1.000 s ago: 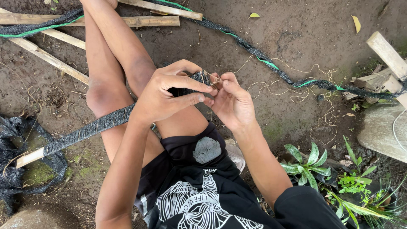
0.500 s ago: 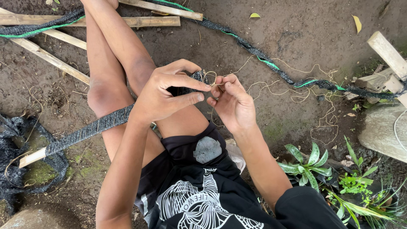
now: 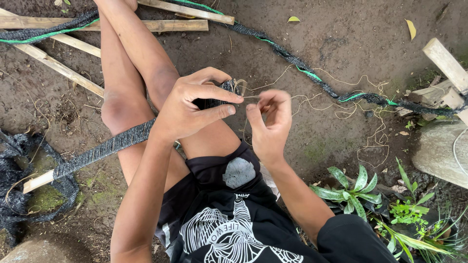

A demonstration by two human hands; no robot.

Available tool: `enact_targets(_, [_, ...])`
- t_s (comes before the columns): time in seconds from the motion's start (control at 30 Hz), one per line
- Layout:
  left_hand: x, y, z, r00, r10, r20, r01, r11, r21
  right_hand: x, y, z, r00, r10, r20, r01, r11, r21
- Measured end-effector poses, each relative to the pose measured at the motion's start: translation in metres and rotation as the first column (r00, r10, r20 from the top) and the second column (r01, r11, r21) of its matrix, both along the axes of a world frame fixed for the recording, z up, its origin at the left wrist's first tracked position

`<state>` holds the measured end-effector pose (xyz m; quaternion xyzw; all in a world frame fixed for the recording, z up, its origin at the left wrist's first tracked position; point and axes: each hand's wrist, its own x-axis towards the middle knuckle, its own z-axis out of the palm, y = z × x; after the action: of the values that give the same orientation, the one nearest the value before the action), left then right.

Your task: The person sits on the ground and sews a black net onto a bamboo pole using a needle and light-colored thread. They repeatedly pass the needle through the net and pull the thread to secure the net to the pole.

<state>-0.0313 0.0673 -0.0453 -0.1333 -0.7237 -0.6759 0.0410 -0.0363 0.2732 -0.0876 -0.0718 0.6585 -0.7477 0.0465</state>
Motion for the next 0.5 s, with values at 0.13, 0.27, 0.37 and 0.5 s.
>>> enact_targets(0.13, [-0.002,0.0,-0.003,1.0,0.006,0.003,-0.006,1.0,0.001,0.007,-0.001,-0.008,0.854,0.199,0.481,-0.048,0.95,-0.308])
enact_targets(0.27, [0.0,0.001,-0.005,1.0,0.011,-0.018,-0.011,1.0,-0.003,0.007,-0.006,-0.005,0.733,0.396,0.553,-0.028,0.83,-0.557])
enact_targets(0.37, [0.0,0.001,-0.005,1.0,0.005,-0.007,-0.005,1.0,0.029,0.007,-0.01,0.0,0.748,0.378,0.545,-0.012,0.829,-0.559])
enact_targets(0.5, [0.001,0.002,-0.004,1.0,-0.017,0.019,0.015,0.996,0.09,0.005,-0.014,-0.003,0.787,0.31,0.534,0.013,0.856,-0.517])
